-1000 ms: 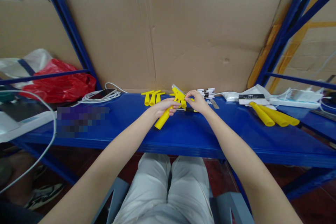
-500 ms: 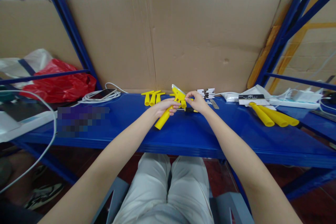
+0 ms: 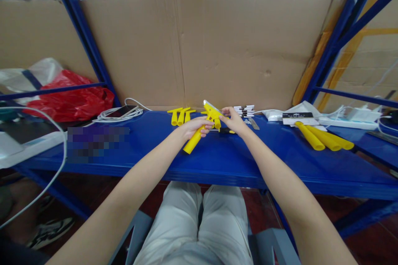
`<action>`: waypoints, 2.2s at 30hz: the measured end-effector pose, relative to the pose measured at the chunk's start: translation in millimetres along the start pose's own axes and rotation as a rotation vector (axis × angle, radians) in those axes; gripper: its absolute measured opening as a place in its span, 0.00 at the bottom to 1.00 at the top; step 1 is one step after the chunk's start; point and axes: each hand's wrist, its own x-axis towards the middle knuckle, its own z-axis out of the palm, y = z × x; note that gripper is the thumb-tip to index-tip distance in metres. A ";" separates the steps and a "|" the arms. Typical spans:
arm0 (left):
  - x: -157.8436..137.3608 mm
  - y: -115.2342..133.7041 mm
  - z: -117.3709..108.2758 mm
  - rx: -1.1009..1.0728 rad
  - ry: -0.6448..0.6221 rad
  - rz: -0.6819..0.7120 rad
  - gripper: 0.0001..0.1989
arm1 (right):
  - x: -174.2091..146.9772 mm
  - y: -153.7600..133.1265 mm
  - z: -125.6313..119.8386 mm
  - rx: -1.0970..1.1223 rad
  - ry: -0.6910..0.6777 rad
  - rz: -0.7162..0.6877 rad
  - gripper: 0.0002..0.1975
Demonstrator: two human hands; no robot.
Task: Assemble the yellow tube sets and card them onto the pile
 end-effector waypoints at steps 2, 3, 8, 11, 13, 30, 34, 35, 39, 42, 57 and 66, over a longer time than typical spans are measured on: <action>0.0 -0.1 0.3 0.002 -0.002 0.000 0.08 | 0.2 -0.4 0.6 0.015 -0.001 0.010 0.12; -0.1 -0.1 0.5 0.004 -0.003 0.000 0.08 | 0.3 -0.7 1.0 0.023 -0.003 0.013 0.12; -1.0 0.2 1.0 0.002 0.004 -0.003 0.08 | 0.2 -4.0 2.3 0.048 -0.022 0.050 0.12; -0.9 0.0 0.4 -0.011 -0.003 -0.005 0.09 | -0.2 -5.2 2.2 0.064 -0.031 0.084 0.13; -0.6 -0.2 -0.1 -0.017 -0.008 -0.007 0.09 | -0.4 -4.4 1.9 0.078 -0.039 0.088 0.13; -2.5 3.7 2.0 -0.068 0.041 -0.015 0.09 | -1.0 9.4 2.7 -0.103 -0.072 -0.062 0.19; -3.1 4.5 4.0 -0.080 0.048 -0.013 0.10 | -0.4 11.4 2.8 -0.154 -0.071 -0.090 0.22; -3.0 4.7 4.2 -0.083 0.050 -0.010 0.10 | 0.0 11.7 2.9 -0.167 -0.065 -0.094 0.22; -1.0 4.6 3.5 -0.113 0.100 -0.003 0.11 | 2.1 12.0 -1.3 -0.255 -0.042 -0.086 0.25; 1.3 3.6 1.2 -0.144 0.141 0.010 0.11 | 1.9 10.7 -12.1 -0.431 -0.097 -0.068 0.28; 3.1 5.5 -4.2 -0.256 0.359 0.009 0.11 | -7.9 -1.1 -60.3 -0.803 -0.646 0.211 0.23; 6.3 2.3 -12.9 -0.249 0.424 -0.008 0.12 | -13.5 -8.5 -80.8 -0.137 -0.350 0.372 0.21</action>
